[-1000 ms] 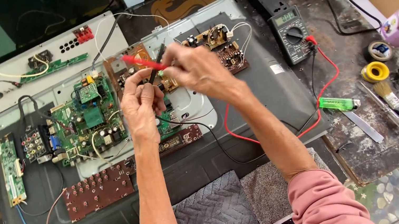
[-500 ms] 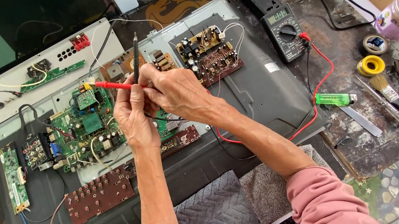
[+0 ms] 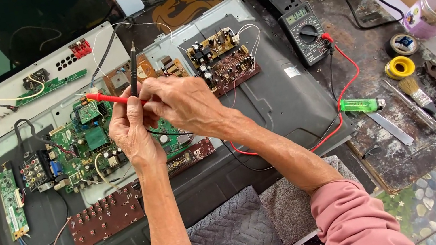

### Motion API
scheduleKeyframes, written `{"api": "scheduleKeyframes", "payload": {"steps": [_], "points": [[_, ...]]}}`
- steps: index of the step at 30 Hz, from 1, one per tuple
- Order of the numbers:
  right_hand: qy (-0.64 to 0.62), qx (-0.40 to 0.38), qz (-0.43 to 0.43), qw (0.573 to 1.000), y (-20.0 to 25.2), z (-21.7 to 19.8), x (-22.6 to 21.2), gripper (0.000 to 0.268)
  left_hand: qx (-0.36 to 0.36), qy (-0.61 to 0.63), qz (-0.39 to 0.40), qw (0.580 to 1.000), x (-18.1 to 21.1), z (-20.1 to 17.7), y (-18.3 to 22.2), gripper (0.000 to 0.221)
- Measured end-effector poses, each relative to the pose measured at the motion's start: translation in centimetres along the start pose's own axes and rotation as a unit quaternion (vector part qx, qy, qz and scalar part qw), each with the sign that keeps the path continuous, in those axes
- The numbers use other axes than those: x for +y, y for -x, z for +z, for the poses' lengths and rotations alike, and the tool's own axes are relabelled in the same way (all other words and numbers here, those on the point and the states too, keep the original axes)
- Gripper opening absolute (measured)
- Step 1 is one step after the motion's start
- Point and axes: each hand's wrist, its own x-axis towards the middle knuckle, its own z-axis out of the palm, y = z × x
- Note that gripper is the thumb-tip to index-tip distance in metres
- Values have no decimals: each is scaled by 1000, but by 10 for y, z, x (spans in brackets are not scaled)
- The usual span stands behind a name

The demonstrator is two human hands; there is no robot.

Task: Testing electronic components on a television circuit board using a multimeter

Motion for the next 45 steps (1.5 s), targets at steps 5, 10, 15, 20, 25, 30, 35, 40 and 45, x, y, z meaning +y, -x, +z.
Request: {"api": "scheduleKeyframes", "payload": {"steps": [5,10,15,20,25,30,35,40,45], "points": [[-22,87,0,996,-3,-58,0,9,21,39,-36,998,46,16,7,33],[37,208,34,977,10,-149,25,18,34,65,-59,996,66,10,8,35],[366,94,232,896,66,-208,169,57,1,78,-70,995,85,3,10,30],[301,27,393,869,96,-201,163,97,-7,94,-35,995,101,1,12,31],[287,58,367,883,104,-189,160,95,-24,77,-10,997,107,1,16,31],[335,30,340,878,109,-170,195,92,-26,93,-3,995,108,2,18,32],[365,48,285,885,111,-180,156,89,-19,89,7,996,117,1,18,32],[358,-1,254,899,130,-151,77,93,-18,99,11,995,115,0,18,33],[320,-41,286,902,134,-104,47,97,-18,79,21,997,117,1,19,32]]}}
